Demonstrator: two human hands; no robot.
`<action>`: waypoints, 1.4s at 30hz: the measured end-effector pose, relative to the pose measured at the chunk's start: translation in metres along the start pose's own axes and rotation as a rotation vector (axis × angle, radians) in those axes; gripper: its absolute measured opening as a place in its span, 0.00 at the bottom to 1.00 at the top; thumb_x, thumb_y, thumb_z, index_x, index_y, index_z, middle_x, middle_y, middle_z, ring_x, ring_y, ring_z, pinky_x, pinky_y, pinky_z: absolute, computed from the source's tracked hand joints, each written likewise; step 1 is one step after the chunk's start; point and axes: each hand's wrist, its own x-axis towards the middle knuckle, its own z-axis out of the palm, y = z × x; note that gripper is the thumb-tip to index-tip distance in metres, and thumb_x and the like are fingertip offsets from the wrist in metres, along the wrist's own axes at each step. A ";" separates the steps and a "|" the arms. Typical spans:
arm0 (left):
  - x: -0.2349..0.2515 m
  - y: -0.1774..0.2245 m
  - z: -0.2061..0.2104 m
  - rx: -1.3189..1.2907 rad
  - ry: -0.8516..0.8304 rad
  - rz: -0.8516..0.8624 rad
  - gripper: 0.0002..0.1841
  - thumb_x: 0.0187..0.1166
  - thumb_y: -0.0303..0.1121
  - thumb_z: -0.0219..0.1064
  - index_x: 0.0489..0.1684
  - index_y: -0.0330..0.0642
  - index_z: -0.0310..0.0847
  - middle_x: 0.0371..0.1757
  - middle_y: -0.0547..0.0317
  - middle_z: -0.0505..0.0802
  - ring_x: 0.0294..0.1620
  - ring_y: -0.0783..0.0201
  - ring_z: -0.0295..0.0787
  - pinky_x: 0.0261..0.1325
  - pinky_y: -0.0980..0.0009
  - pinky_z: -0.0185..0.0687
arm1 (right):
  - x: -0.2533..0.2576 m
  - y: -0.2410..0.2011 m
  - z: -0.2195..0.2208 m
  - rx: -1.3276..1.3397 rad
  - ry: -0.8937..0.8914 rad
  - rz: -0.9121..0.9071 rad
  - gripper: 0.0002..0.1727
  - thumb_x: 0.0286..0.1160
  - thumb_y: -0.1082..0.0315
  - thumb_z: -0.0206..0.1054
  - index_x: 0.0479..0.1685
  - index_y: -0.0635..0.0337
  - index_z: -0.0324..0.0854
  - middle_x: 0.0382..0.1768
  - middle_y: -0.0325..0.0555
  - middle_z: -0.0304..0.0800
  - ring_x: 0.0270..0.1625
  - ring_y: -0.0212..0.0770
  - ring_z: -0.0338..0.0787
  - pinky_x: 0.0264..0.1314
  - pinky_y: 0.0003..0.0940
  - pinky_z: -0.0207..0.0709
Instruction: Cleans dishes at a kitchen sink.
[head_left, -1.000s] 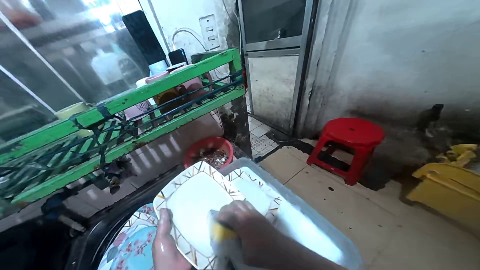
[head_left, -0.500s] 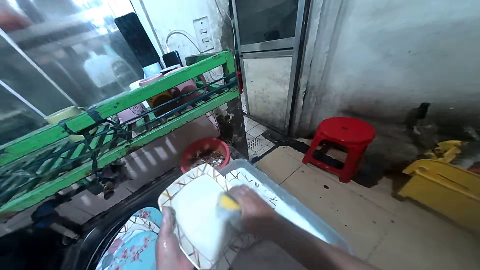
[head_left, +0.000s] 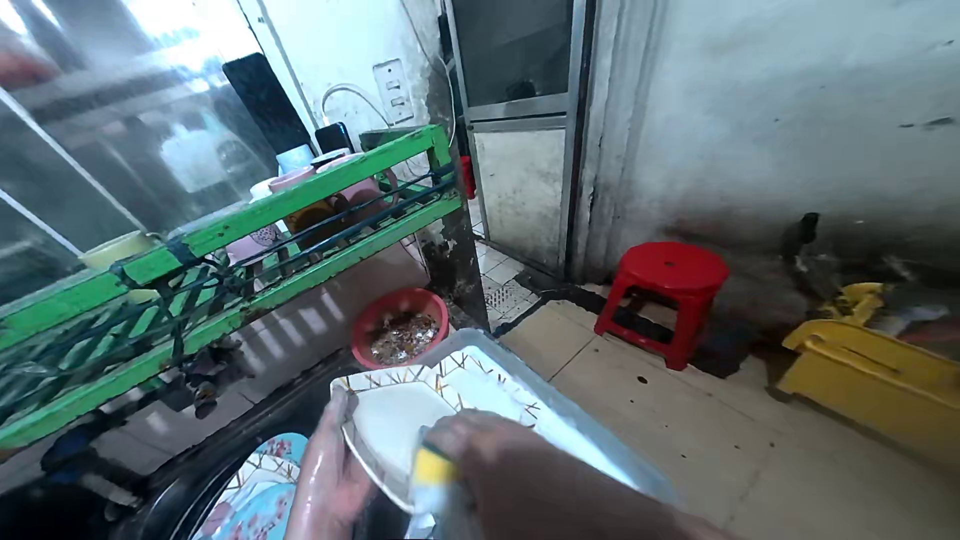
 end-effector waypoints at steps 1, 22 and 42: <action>0.004 0.001 0.000 0.051 -0.051 0.040 0.29 0.93 0.55 0.38 0.68 0.41 0.73 0.52 0.46 0.92 0.51 0.53 0.93 0.49 0.49 0.92 | -0.001 -0.002 -0.025 0.122 -0.065 0.075 0.34 0.62 0.63 0.79 0.73 0.58 0.77 0.64 0.57 0.87 0.67 0.57 0.87 0.67 0.60 0.80; -0.039 -0.075 0.023 0.216 -0.448 0.023 0.20 0.60 0.09 0.63 0.47 0.40 0.82 0.38 0.61 0.96 0.39 0.70 0.94 0.46 0.69 0.92 | 0.007 0.024 0.003 0.201 0.509 0.078 0.36 0.60 0.48 0.77 0.72 0.55 0.83 0.75 0.48 0.85 0.83 0.49 0.76 0.86 0.59 0.66; -0.033 -0.052 -0.002 -0.152 -0.227 0.070 0.18 0.59 0.18 0.54 0.49 0.36 0.74 0.38 0.45 0.94 0.38 0.54 0.96 0.39 0.54 0.94 | 0.014 0.079 0.002 0.357 0.522 0.446 0.35 0.57 0.54 0.80 0.67 0.63 0.83 0.68 0.58 0.84 0.73 0.57 0.81 0.76 0.58 0.74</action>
